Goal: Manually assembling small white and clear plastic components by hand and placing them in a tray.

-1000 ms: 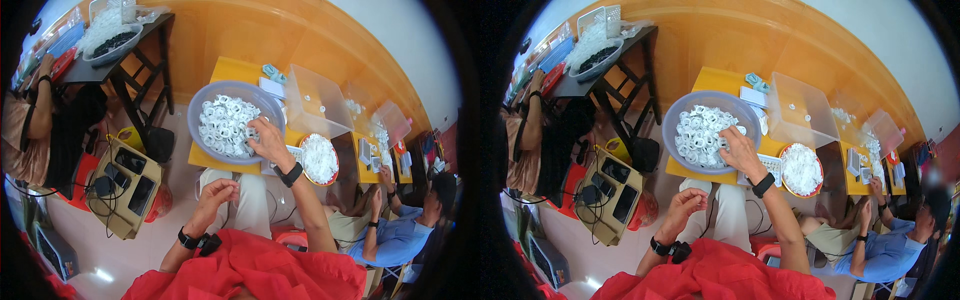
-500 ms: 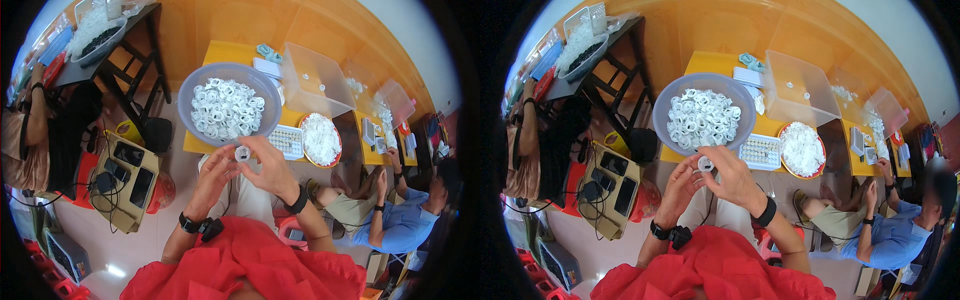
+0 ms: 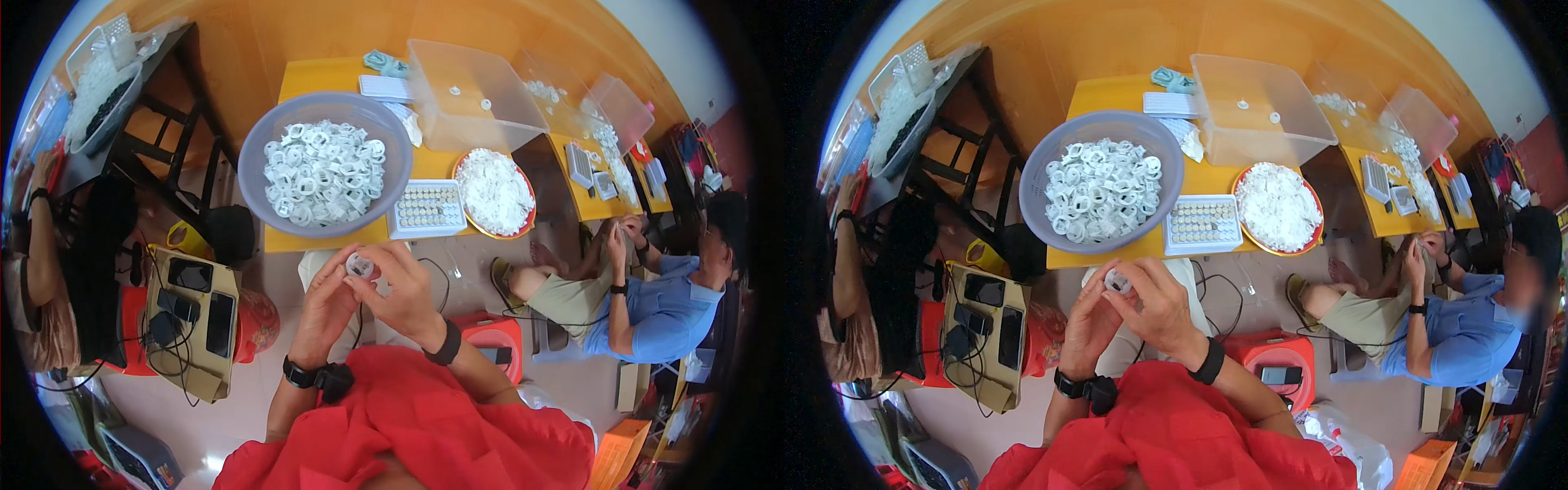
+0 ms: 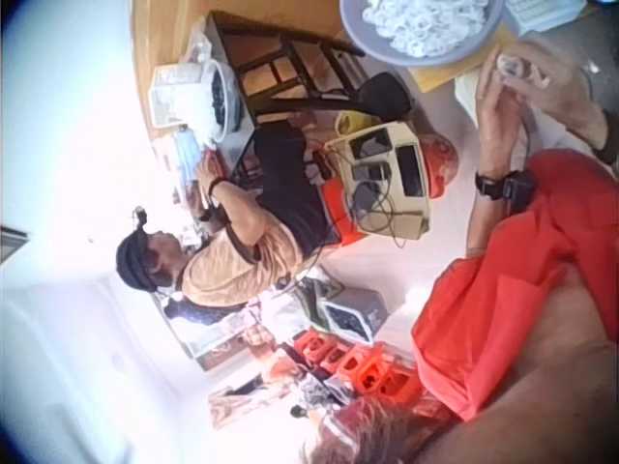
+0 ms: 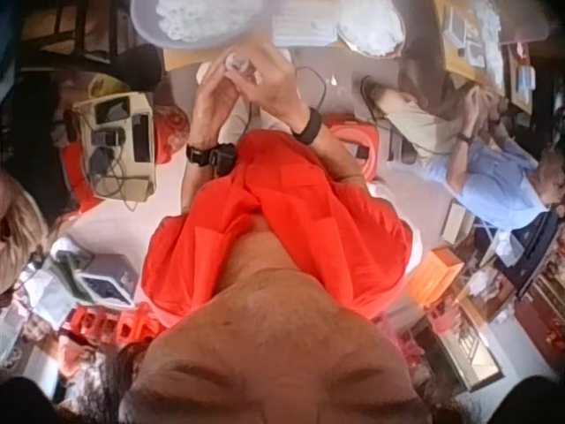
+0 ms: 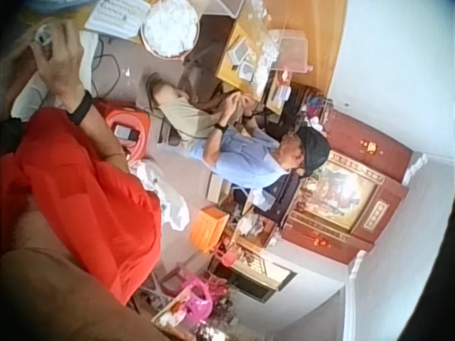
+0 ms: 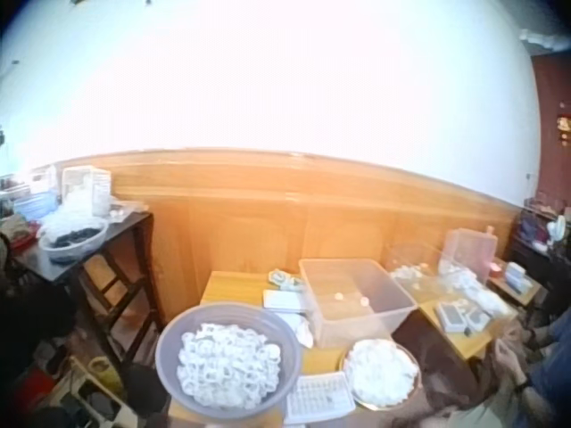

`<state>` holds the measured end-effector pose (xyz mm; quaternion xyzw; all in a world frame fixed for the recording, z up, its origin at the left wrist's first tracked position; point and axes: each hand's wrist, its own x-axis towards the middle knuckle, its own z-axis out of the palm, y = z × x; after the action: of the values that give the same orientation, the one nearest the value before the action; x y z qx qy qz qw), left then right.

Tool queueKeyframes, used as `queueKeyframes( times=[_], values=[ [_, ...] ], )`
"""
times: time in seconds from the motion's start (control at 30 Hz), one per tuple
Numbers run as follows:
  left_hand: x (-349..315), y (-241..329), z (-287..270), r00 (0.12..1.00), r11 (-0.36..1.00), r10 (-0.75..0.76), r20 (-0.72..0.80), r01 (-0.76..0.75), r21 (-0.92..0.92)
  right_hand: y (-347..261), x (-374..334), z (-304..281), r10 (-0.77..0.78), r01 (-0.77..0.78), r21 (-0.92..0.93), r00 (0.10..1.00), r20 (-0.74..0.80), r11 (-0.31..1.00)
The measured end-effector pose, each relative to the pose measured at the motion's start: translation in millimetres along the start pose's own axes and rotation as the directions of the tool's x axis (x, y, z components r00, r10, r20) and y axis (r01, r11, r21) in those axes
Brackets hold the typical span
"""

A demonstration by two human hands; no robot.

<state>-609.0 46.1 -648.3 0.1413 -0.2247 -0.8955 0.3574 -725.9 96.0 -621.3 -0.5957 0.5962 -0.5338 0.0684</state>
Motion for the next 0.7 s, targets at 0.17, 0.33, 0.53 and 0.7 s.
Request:
queueKeyframes(
  times=[0.17,0.33,0.53,0.7],
  values=[
    [3.0,-3.6,-6.6,0.997,0.998,-0.062,0.037,0.062,0.009,7.2,-10.0,-4.1,-0.044,0.040,-0.060,0.997,-0.057,0.997],
    [6.0,-5.6,-9.1,0.989,0.990,-0.137,0.051,0.138,-0.017,13.2,-10.6,-16.0,0.068,-0.068,0.012,0.998,-0.017,0.998],
    [10.1,-5.2,0.1,0.984,0.984,-0.178,0.002,0.178,0.021,93.9,3.7,-55.9,0.184,-0.252,-0.259,0.948,-0.258,0.933],
    [11.6,-7.1,1.3,0.979,0.981,-0.195,0.057,0.195,0.004,120.6,3.0,-61.8,0.234,-0.297,-0.393,0.952,-0.199,0.871]
  ],
)
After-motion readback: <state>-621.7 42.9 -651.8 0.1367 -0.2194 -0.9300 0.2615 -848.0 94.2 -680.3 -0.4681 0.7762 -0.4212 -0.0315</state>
